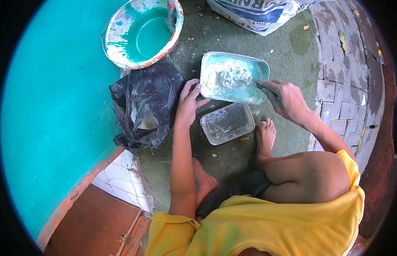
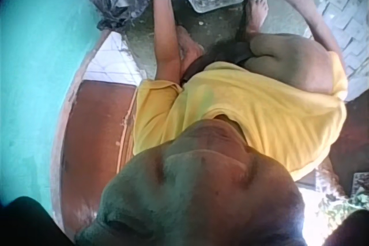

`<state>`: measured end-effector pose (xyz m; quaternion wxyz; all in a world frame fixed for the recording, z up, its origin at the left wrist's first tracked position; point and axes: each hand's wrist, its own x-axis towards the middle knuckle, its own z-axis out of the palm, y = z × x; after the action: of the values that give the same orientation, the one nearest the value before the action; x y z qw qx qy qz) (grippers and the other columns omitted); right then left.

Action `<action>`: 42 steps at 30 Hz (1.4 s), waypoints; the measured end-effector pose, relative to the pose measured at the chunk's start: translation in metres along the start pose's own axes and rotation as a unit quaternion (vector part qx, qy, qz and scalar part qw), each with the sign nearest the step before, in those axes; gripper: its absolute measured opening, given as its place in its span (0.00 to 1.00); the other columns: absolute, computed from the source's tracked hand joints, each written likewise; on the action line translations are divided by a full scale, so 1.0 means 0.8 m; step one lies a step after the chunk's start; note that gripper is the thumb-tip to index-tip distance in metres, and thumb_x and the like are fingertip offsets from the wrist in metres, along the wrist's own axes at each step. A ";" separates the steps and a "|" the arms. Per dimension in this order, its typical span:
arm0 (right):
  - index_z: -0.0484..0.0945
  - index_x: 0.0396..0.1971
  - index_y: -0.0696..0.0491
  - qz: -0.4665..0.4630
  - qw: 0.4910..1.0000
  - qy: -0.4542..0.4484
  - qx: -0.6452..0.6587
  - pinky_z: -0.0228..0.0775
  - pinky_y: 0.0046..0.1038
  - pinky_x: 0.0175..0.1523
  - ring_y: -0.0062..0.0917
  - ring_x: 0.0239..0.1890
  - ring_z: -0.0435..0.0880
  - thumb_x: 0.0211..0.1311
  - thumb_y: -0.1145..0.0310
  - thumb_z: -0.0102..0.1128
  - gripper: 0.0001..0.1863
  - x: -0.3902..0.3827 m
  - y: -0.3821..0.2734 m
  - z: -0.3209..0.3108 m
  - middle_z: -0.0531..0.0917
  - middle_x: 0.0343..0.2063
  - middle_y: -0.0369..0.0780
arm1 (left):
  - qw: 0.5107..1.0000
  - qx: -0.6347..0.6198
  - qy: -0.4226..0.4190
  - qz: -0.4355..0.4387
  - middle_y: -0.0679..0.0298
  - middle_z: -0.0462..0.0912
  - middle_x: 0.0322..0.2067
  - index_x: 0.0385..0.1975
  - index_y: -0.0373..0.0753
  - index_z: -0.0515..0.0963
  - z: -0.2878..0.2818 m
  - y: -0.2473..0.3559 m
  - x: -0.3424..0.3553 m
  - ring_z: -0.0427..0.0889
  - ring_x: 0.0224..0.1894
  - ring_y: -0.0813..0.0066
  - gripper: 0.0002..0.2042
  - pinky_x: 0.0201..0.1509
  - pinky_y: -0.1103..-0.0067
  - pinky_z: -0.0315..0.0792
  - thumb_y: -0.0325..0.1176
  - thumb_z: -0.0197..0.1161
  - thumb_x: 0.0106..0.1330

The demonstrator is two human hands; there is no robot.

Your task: The person mixes a white powder with a green liquid in a plastic container using a trowel. They repeatedly scoop the powder from a bag and stir it into the liquid until a consistent paste is formed.

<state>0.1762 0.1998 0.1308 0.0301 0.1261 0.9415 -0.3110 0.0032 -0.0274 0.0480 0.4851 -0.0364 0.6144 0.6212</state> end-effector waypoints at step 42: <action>0.74 0.39 0.60 -0.218 0.933 -0.171 -0.231 0.72 0.30 0.26 0.31 0.24 0.82 0.50 0.74 0.53 0.15 0.021 -0.007 -0.006 0.79 0.24 0.43 | 0.997 0.033 0.062 0.036 0.60 0.72 0.45 0.49 0.35 0.68 0.010 -0.004 -0.002 0.74 0.47 0.71 0.14 0.45 0.70 0.79 0.35 0.49 0.69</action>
<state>0.1588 0.2022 0.1354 0.1504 -0.1475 0.9724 -0.1002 0.0103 -0.0225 0.0485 0.4238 -0.0368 0.6643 0.6146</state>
